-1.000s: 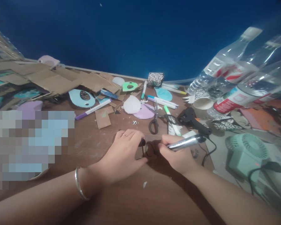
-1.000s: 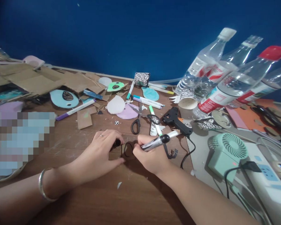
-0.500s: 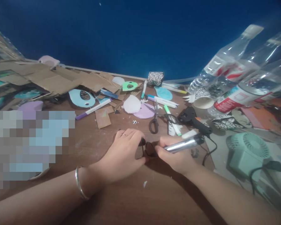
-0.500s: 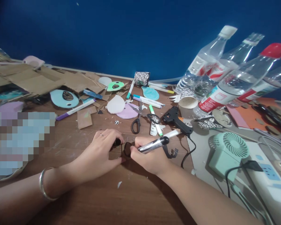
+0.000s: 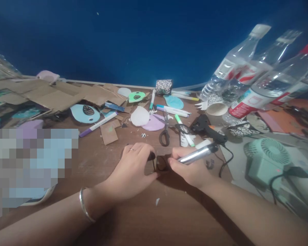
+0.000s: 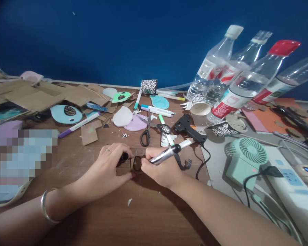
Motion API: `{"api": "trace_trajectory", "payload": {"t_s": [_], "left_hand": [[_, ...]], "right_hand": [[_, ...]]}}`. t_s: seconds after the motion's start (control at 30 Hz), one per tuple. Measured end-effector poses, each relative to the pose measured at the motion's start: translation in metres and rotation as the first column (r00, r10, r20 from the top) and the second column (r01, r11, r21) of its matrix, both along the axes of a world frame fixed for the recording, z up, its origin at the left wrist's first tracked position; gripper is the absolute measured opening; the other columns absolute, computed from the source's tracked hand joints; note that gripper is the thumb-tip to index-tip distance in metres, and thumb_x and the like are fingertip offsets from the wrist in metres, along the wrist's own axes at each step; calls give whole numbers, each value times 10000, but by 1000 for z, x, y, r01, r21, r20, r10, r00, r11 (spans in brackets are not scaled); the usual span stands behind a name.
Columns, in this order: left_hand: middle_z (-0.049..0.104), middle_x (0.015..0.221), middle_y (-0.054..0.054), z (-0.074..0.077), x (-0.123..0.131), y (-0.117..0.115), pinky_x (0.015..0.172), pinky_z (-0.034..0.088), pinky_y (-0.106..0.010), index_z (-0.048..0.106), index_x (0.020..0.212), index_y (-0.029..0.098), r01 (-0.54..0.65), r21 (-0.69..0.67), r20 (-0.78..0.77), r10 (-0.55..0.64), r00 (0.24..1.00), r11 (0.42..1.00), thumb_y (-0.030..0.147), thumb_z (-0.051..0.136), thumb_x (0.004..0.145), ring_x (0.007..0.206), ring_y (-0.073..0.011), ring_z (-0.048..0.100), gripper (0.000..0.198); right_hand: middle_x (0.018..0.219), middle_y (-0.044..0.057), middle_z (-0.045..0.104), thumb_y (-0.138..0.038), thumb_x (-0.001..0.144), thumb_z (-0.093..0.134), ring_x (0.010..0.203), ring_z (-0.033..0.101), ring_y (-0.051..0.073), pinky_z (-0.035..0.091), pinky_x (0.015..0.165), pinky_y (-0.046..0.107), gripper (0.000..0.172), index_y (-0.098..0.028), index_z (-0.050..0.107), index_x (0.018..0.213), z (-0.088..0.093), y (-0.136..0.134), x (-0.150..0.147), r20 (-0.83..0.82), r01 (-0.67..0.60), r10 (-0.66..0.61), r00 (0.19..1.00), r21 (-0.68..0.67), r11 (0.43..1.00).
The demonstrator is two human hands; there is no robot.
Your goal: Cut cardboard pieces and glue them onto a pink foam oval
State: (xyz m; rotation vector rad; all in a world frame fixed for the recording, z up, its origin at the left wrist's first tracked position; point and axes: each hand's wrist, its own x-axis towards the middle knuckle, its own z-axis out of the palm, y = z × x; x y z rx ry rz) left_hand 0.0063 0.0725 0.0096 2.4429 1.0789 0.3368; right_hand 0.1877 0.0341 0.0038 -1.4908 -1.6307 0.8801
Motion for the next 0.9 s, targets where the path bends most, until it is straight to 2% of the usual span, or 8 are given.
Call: {"api": "trace_trajectory", "payload": {"t_s": [0.2,0.37,0.53,0.9], "left_hand": [[547,946,-15,0,0,-1,807,296,-368,447,883,210,-4,-4,11,4,1000,1000,270,628,653,919,-207,469,300],[556,916,-14,0,0,-1,779,305,-363,450,869,206,-16,1,10,16,1000,1000,269,614,659,896,-210,475,274],[560,896,-19,0,1,-1,771,310,-364,458,862,204,-22,6,11,22,1000,1000,273,609,660,890,-217,481,262],[561,936,-23,0,0,-1,783,307,-371,452,865,212,-17,-9,13,17,1000,1000,288,608,668,906,-218,482,262]], "right_hand": [[434,-69,278,-180,712,469,431,278,61,226,408,191,304,-189,284,470,-2,2,2,-29,115,-113,993,59,992],[440,-68,326,-224,726,525,429,283,56,222,393,182,300,-178,347,488,-3,2,3,-9,-36,36,999,31,999],[441,-68,344,-215,721,541,434,291,52,220,389,172,301,-173,353,489,-4,2,-1,12,-76,76,997,21,997],[433,-70,285,-185,714,499,438,255,52,186,387,182,321,-178,284,476,-2,1,-1,64,15,-16,998,20,1000]]}}
